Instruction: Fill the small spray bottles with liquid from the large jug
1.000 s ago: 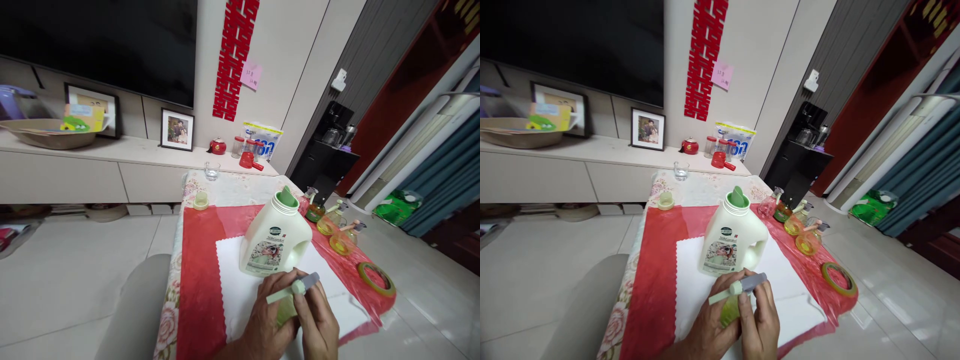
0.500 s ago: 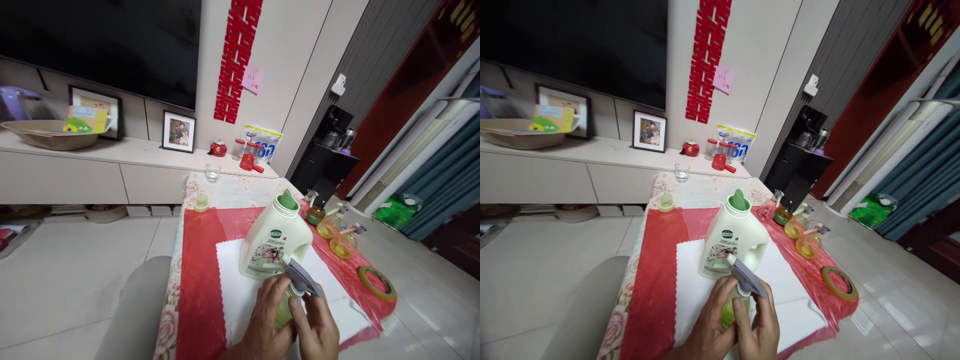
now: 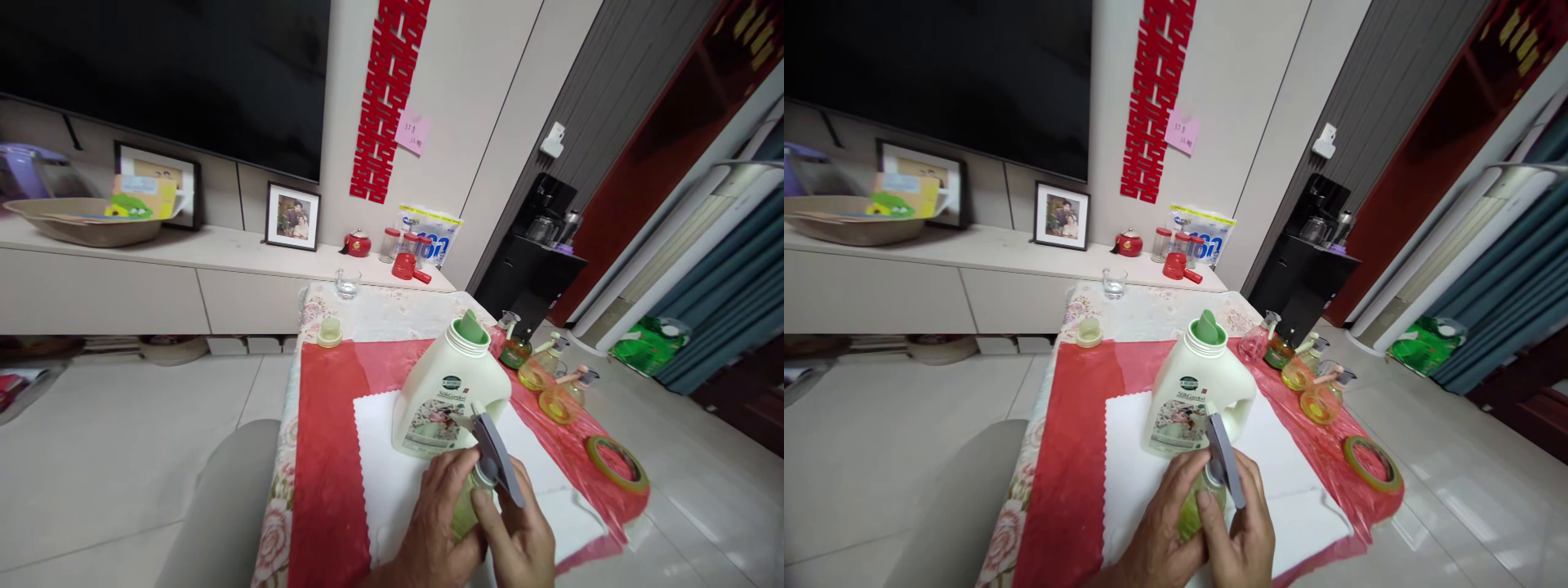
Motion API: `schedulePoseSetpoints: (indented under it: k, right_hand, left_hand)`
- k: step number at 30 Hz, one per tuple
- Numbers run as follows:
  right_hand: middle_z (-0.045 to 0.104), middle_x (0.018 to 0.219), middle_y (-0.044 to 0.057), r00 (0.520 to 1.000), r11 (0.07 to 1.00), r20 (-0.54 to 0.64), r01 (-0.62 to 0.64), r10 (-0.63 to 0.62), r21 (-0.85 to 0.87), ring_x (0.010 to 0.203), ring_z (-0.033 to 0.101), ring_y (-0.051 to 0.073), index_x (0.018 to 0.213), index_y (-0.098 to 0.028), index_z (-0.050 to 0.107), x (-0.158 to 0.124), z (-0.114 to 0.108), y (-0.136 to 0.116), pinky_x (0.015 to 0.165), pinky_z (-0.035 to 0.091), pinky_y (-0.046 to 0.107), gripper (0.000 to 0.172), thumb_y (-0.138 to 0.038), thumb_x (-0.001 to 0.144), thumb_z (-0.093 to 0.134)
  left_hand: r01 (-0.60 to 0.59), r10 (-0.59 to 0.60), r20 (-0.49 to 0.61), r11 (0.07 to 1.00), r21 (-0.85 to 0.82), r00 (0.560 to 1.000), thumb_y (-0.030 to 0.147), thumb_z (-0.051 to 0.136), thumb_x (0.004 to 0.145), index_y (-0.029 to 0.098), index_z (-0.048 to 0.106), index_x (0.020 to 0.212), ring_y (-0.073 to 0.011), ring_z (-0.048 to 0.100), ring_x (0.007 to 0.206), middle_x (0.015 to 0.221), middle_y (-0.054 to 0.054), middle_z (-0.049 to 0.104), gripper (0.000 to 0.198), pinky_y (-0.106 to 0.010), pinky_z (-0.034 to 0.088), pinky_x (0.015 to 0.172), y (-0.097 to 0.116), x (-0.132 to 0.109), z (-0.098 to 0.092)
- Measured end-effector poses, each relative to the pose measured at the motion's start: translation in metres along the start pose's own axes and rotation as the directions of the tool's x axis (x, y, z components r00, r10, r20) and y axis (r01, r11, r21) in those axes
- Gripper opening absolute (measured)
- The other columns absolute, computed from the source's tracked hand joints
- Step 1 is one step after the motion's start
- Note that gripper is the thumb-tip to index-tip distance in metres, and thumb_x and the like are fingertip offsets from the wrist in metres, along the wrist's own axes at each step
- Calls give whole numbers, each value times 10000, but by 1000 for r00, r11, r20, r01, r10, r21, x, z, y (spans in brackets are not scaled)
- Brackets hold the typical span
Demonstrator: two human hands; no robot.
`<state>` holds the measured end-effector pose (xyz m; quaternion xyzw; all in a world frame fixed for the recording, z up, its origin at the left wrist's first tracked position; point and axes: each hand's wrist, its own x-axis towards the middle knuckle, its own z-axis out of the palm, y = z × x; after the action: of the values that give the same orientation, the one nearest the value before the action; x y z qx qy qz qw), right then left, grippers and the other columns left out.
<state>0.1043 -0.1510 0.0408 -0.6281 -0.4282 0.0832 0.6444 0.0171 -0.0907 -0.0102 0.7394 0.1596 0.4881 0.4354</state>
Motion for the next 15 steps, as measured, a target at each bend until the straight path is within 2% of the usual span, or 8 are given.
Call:
schedulePoseSetpoints:
  k: [5, 9, 12, 15]
  right_hand:
    - [688, 1189, 55, 1000, 1000, 26, -5, 5, 2, 1161, 617, 265, 1121, -274, 746, 2, -1, -12, 1008, 490, 356, 292, -419, 876, 679]
    - [710, 1133, 77, 997, 997, 43, 69, -68, -22, 1080, 658, 267, 1081, -244, 749, 5, -11, 4, 931, 543, 356, 300, -353, 802, 767]
    - [718, 1076, 92, 998, 998, -7, 67, -67, -5, 999, 681, 258, 1038, -215, 728, 2, -16, 17, 869, 570, 358, 314, -319, 754, 812]
    - [708, 1128, 110, 999, 999, 26, 44, -44, 8, 1046, 677, 270, 1098, -212, 717, -2, -16, 19, 909, 563, 379, 360, -327, 768, 805]
  left_hand:
    - [-10, 9, 26, 1000, 15, 1000, 50, 582, 794, 397, 250, 1533, -312, 500, 1374, 1489, -73, 511, 882, -540, 435, 1130, 4, 2, -3]
    - [-41, 41, 51, 999, -14, 998, 58, 570, 800, 411, 217, 1543, -293, 528, 1336, 1469, -55, 529, 895, -511, 455, 1107, 13, 5, -6]
    - [-47, 48, 68, 999, -21, 996, 54, 577, 785, 395, 260, 1532, -285, 547, 1303, 1440, -49, 551, 881, -491, 468, 1093, 19, 7, -8]
    - [-22, 23, 57, 1000, -16, 998, 37, 570, 775, 378, 297, 1518, -275, 551, 1296, 1429, -47, 560, 862, -478, 470, 1094, 21, 7, -9]
